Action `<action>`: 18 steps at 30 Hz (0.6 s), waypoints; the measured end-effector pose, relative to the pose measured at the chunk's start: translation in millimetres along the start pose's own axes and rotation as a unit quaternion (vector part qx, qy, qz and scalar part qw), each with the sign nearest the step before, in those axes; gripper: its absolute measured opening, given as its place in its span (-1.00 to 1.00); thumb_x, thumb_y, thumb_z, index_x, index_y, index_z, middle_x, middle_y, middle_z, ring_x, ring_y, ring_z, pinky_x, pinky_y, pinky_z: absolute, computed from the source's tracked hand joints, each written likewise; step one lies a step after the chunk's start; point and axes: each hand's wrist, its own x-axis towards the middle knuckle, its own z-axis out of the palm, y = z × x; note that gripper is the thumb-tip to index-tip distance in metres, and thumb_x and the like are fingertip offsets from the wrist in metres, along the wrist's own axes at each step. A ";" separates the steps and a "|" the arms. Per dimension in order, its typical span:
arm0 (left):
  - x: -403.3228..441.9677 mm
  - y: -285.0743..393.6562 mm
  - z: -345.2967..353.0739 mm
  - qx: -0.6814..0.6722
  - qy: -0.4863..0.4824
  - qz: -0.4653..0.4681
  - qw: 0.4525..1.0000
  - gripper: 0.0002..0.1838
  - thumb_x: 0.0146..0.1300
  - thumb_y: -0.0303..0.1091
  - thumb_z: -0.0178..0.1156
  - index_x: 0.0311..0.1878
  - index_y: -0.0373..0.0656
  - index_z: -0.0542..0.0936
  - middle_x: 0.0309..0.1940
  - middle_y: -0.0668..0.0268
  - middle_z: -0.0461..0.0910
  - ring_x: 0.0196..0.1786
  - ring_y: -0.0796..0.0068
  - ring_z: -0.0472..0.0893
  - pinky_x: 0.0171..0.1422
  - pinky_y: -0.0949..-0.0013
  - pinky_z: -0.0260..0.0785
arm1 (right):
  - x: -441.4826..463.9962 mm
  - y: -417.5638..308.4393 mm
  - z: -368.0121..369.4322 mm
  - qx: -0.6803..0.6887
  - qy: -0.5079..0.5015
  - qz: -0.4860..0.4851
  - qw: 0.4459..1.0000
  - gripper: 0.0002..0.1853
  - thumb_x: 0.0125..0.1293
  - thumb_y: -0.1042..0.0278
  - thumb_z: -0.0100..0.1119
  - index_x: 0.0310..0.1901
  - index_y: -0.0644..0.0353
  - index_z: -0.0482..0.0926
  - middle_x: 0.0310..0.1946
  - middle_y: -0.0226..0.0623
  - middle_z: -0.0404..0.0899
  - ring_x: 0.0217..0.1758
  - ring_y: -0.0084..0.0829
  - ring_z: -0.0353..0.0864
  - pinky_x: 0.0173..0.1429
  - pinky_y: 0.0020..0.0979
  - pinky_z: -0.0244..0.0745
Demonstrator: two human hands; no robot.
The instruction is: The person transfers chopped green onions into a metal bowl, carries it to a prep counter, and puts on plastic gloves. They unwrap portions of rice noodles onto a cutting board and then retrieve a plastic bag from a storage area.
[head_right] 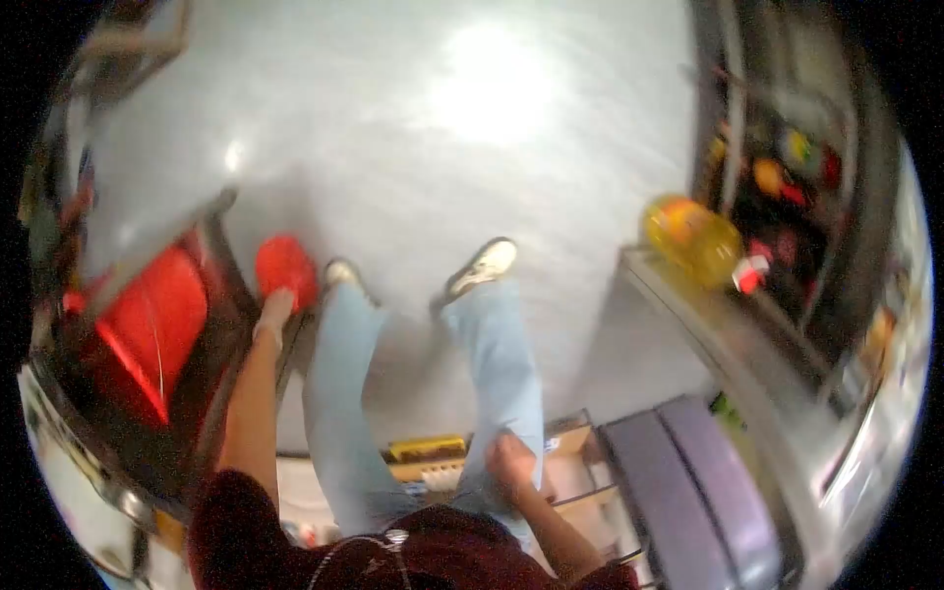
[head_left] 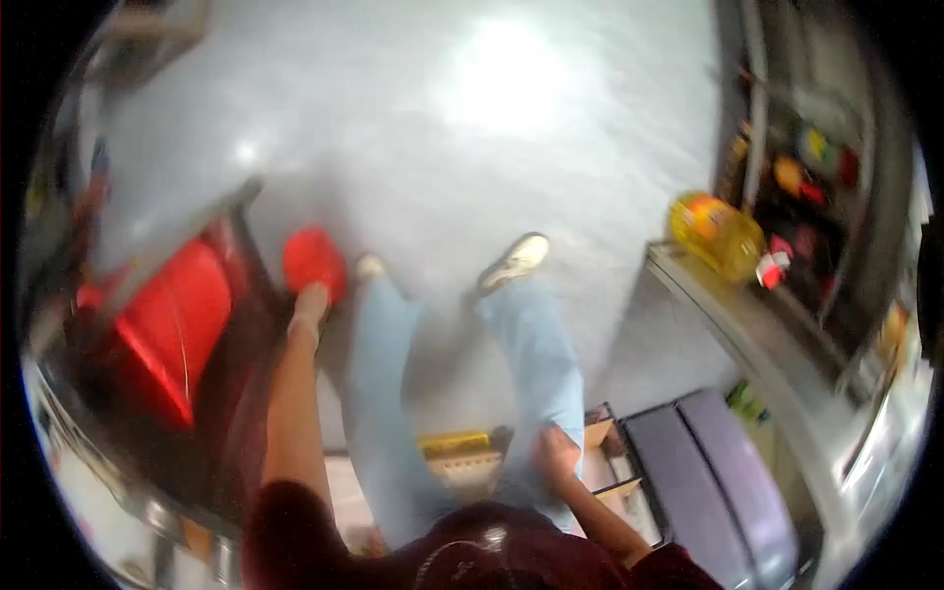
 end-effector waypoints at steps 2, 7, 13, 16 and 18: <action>-17.5 87.2 -30.4 -0.004 -0.048 0.018 0.999 -0.70 0.19 -0.24 -0.10 -0.34 -0.28 0.52 -0.26 -0.05 0.52 -0.17 -0.04 0.50 -0.05 0.07 0.32 | -1.9 13.5 5.8 0.059 -0.034 0.021 0.997 -0.89 0.03 0.29 0.12 -0.48 0.05 0.41 -0.52 -0.29 0.44 -0.50 -0.22 0.48 -0.46 -0.21 0.39; -10.9 227.9 -0.1 0.074 -0.078 0.113 0.988 -0.69 0.24 -0.21 -0.10 -0.17 -0.23 0.50 -0.31 0.04 0.54 -0.24 0.13 0.50 -0.14 0.18 0.32 | 14.5 19.5 -12.3 0.222 0.108 0.026 0.969 -0.85 0.07 0.23 0.10 -0.49 0.09 0.41 -0.57 -0.27 0.42 -0.52 -0.18 0.45 -0.43 -0.22 0.38; 40.7 465.1 75.2 0.165 0.009 0.276 0.947 -0.62 0.21 -0.11 -0.13 -0.19 -0.19 0.54 -0.28 -0.02 0.55 -0.14 0.01 0.52 0.00 0.10 0.31 | 34.2 54.0 -31.4 0.249 0.161 0.110 0.949 -0.79 0.10 0.16 0.07 -0.49 0.12 0.42 -0.55 -0.24 0.44 -0.51 -0.16 0.47 -0.45 -0.19 0.37; 41.2 634.4 93.0 0.216 -0.054 0.344 0.912 -0.65 0.19 -0.13 -0.09 -0.33 -0.21 0.57 -0.35 -0.03 0.55 -0.20 -0.05 0.51 -0.11 0.02 0.30 | 45.7 69.9 -48.9 0.297 0.108 0.167 0.934 -0.78 0.12 0.15 0.06 -0.49 0.13 0.43 -0.52 -0.26 0.48 -0.48 -0.18 0.50 -0.46 -0.17 0.36; 44.0 712.8 119.5 0.191 -0.047 0.374 0.906 -0.63 0.18 -0.12 -0.09 -0.37 -0.21 0.57 -0.37 -0.02 0.56 -0.22 -0.05 0.52 -0.11 0.03 0.31 | 55.0 79.3 -49.3 0.323 0.153 0.177 0.917 -0.80 0.15 0.17 0.04 -0.47 0.10 0.45 -0.45 -0.26 0.52 -0.47 -0.15 0.51 -0.41 -0.15 0.39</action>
